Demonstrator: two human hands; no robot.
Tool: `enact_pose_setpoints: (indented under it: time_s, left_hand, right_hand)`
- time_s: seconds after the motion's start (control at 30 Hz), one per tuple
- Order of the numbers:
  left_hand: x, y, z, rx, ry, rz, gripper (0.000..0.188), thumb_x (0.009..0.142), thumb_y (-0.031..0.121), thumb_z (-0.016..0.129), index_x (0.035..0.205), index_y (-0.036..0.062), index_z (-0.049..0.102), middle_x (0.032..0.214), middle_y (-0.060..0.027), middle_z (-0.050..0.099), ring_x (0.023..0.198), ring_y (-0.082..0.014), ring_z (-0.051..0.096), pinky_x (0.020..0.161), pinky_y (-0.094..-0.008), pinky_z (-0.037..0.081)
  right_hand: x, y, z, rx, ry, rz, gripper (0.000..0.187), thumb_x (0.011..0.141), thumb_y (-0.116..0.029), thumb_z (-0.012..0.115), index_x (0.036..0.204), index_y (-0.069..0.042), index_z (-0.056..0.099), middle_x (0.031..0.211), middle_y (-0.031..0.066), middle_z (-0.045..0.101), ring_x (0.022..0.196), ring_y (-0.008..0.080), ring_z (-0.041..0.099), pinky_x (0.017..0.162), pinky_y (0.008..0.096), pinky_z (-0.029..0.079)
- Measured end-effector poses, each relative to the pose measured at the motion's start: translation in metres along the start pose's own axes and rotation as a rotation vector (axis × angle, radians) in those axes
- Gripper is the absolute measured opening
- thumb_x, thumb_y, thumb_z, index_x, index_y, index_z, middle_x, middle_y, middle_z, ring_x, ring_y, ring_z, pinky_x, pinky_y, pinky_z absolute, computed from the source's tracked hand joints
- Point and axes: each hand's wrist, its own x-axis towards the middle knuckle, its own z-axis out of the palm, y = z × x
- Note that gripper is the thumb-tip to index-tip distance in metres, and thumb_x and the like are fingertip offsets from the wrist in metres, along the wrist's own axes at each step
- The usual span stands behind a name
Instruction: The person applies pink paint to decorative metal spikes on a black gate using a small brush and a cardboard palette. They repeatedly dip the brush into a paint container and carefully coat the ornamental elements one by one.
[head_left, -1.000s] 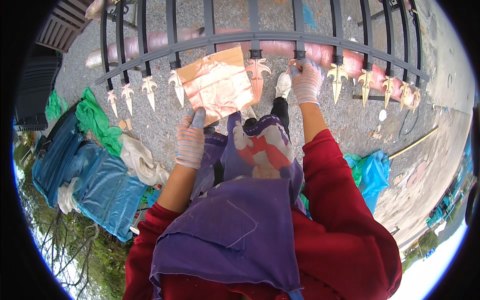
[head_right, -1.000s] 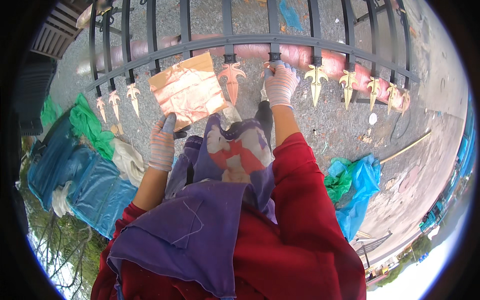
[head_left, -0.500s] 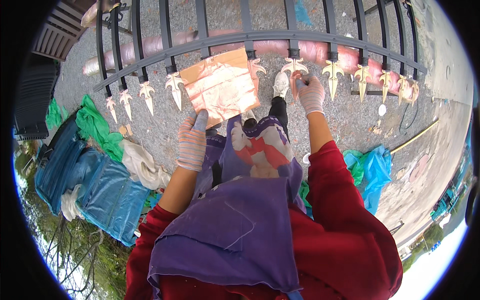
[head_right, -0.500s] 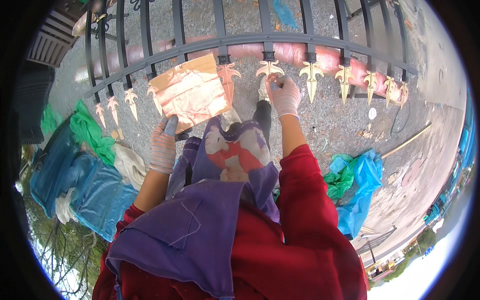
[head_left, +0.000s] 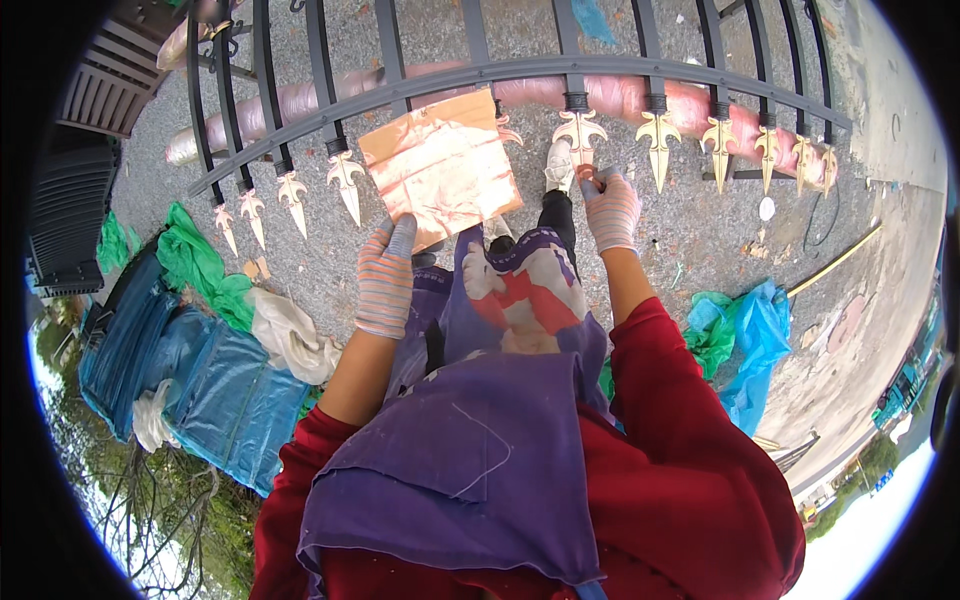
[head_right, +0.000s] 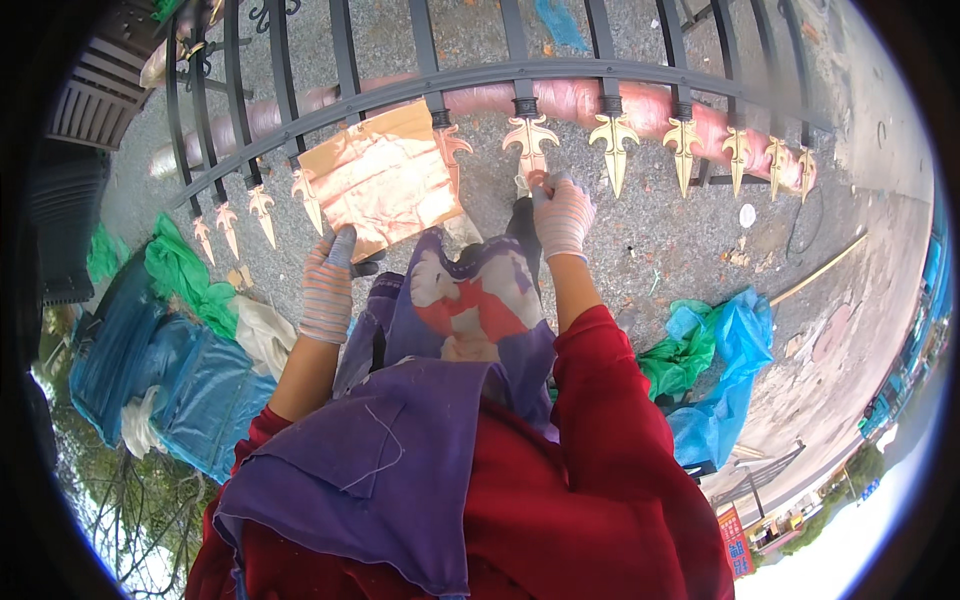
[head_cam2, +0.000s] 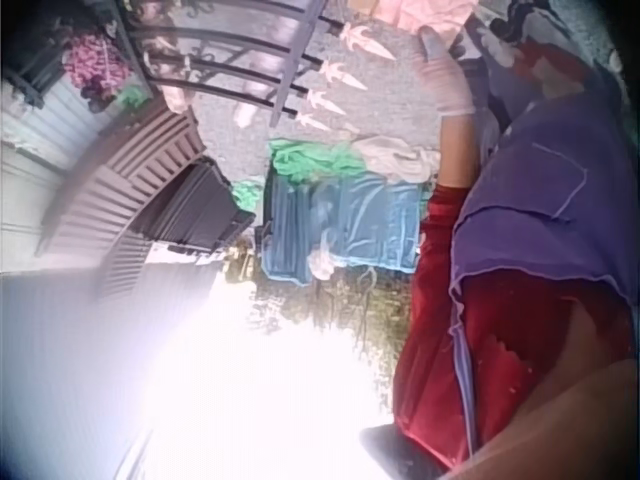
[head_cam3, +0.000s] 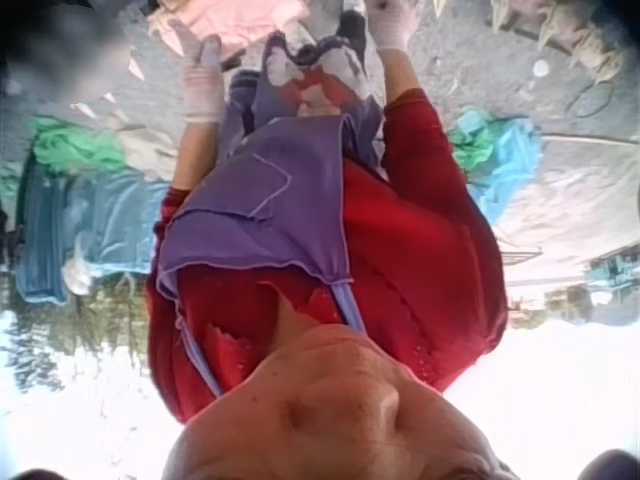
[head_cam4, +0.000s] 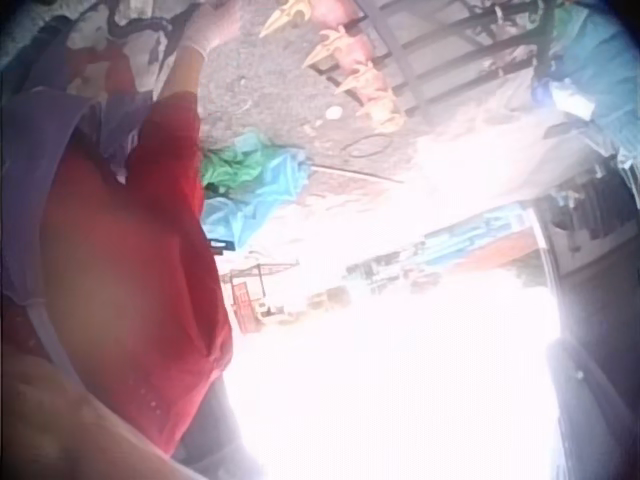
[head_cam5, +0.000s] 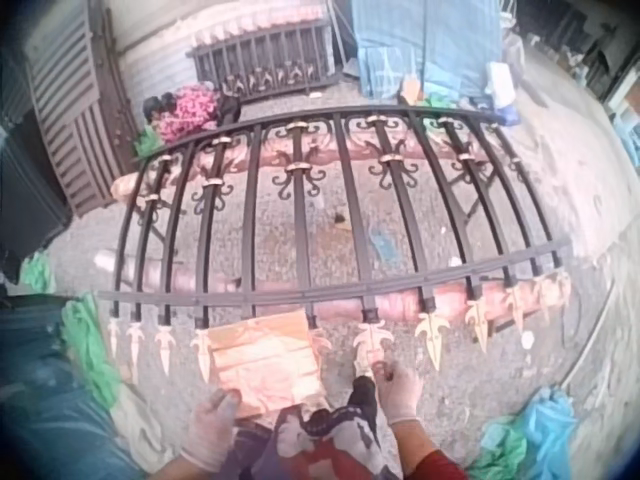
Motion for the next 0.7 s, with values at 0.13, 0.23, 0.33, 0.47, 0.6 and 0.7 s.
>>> enact_pose_setpoints:
  time_s: [0.13,0.23,0.33,0.47,0.6,0.7]
  left_hand:
    - [0.004,0.038,0.012,-0.395,0.075,-0.297,0.019,0.089,0.002,0.054,0.108,-0.0001,0.059,0.092,-0.0064,0.063,0.071,-0.0151,0.063,0.060,-0.0263,0.053]
    - [0.005,-0.032,-0.001,-0.192,0.053,-0.111,0.015,0.086,0.004,0.056,0.100,-0.0009,0.060,0.092,-0.0094,0.065,0.071,-0.0203,0.066,0.059,-0.0320,0.054]
    - [0.004,-0.021,0.007,-0.303,0.026,-0.114,0.027,0.091,0.019,0.062,0.112,0.0013,0.058,0.087,-0.0051,0.061,0.068,-0.0161,0.065,0.059,-0.0285,0.055]
    - [0.002,-0.004,0.007,-0.364,0.062,-0.138,0.032,0.091,0.025,0.065,0.113,0.0018,0.059,0.088,-0.0061,0.062,0.069,-0.0164,0.066,0.059,-0.0271,0.056]
    - [0.005,0.010,0.004,-0.505,-0.022,-0.268,0.031,0.091,0.022,0.065,0.114,0.0014,0.059,0.090,-0.0061,0.064,0.069,-0.0152,0.066,0.059,-0.0267,0.055]
    - [-0.001,0.004,0.006,0.252,0.021,0.150,0.025,0.092,0.013,0.062,0.113,0.0007,0.060,0.093,-0.0045,0.066,0.067,-0.0096,0.064,0.059,-0.0246,0.053]
  right_hand:
    - [-0.022,0.045,0.017,-0.008,0.015,0.021,0.023,0.081,-0.035,0.069,0.084,-0.012,0.067,0.083,0.0124,0.068,0.082,0.0355,0.063,0.078,0.0458,0.046]
    - [0.000,0.000,0.006,0.056,0.133,-0.135,0.021,0.080,-0.034,0.069,0.084,-0.013,0.066,0.085,0.0116,0.067,0.082,0.0347,0.063,0.077,0.0458,0.047]
    - [0.032,-0.026,0.006,-0.038,0.082,-0.111,0.020,0.079,-0.032,0.069,0.086,-0.013,0.064,0.086,0.0125,0.067,0.085,0.0359,0.063,0.077,0.0466,0.047]
    - [-0.014,0.001,0.013,-0.120,-0.078,-0.052,0.022,0.081,-0.033,0.066,0.091,-0.014,0.067,0.091,0.0142,0.068,0.092,0.0353,0.063,0.079,0.0469,0.047]
    - [-0.059,0.038,-0.003,0.328,-0.038,0.057,0.022,0.079,-0.027,0.077,0.087,-0.008,0.068,0.075,0.0093,0.066,0.069,0.0183,0.061,0.068,0.0331,0.049]
    - [-0.051,0.028,-0.024,0.865,-0.069,0.109,0.017,0.085,-0.017,0.074,0.097,-0.007,0.065,0.077,-0.0014,0.060,0.066,0.0091,0.051,0.063,0.0271,0.046]
